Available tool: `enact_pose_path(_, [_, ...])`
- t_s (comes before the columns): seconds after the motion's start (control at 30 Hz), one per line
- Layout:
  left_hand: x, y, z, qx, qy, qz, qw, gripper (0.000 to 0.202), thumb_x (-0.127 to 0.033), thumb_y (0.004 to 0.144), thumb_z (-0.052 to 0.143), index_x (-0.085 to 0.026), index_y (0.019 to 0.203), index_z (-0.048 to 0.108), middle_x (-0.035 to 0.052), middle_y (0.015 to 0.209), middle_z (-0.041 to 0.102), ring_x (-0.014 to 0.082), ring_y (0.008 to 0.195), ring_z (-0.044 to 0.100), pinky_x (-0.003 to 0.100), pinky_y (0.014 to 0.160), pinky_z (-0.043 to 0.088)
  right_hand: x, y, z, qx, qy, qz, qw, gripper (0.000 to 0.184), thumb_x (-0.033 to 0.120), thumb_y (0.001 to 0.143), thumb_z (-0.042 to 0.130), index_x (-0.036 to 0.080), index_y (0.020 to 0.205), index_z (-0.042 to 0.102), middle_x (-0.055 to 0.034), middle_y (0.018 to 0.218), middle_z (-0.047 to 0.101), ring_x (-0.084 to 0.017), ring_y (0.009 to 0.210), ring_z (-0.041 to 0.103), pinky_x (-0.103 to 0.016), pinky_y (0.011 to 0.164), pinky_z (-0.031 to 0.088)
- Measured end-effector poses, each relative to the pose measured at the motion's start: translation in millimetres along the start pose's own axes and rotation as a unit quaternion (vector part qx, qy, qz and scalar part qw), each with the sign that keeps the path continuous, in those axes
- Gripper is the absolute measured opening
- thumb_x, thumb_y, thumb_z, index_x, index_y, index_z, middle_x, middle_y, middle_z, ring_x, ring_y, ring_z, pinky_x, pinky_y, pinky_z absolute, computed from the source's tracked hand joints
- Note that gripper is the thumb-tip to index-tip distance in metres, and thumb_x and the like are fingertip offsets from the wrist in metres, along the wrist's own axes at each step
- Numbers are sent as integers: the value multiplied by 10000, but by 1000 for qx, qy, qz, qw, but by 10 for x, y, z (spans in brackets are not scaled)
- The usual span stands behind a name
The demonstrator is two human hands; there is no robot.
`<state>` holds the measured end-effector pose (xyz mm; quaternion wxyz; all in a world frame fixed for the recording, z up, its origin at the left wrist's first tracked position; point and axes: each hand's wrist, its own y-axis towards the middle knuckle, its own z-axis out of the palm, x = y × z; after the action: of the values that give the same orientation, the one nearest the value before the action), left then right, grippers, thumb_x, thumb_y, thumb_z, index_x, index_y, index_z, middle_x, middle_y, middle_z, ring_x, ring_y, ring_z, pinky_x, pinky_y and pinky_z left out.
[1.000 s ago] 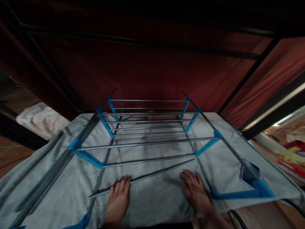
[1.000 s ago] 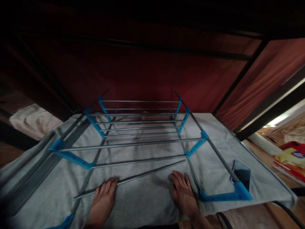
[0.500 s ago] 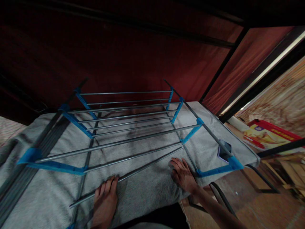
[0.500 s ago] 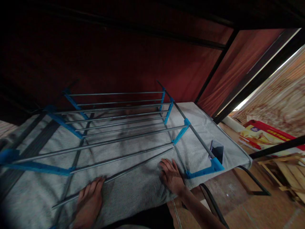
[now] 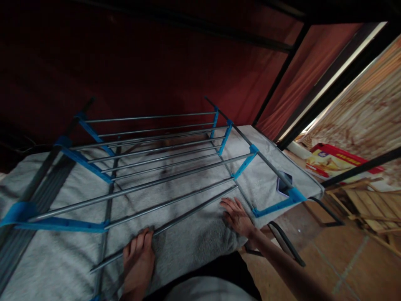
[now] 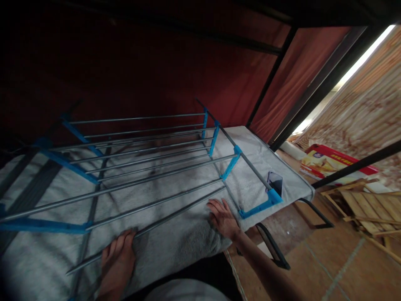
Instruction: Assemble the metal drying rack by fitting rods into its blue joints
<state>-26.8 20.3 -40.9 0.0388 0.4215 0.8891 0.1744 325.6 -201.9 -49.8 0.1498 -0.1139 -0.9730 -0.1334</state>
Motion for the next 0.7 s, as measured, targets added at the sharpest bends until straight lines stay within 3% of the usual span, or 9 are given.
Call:
enact_pose_path(0.27, [44, -20, 111, 31, -13, -25, 999, 409, -74, 940, 388, -126, 1254, 645, 122, 1204, 705, 267, 1025, 603, 429, 927, 410, -38, -23, 48, -8, 8, -1, 1000, 441, 296, 1057, 426, 241, 1491, 479, -96, 1522, 553, -247, 1437, 479, -577, 1253, 282])
enact_pose_path(0.47, [36, 64, 62, 65, -24, -45, 997, 427, -46, 930, 382, -129, 1233, 673, 115, 1202, 714, 261, 1046, 612, 420, 940, 414, -39, -69, 59, -25, 11, -8, 1000, 474, 241, 1038, 437, 239, 1512, 455, -99, 1537, 539, -241, 1462, 455, -551, 1260, 279])
enact_pose_path(0.7, [73, 54, 71, 31, -41, -25, 998, 433, -40, 918, 382, -116, 1241, 661, 126, 1164, 719, 269, 1027, 623, 437, 955, 418, -21, -46, 24, -10, 29, 6, 1000, 449, 258, 1041, 433, 266, 1486, 492, -81, 1523, 556, -237, 1435, 490, -566, 1262, 285])
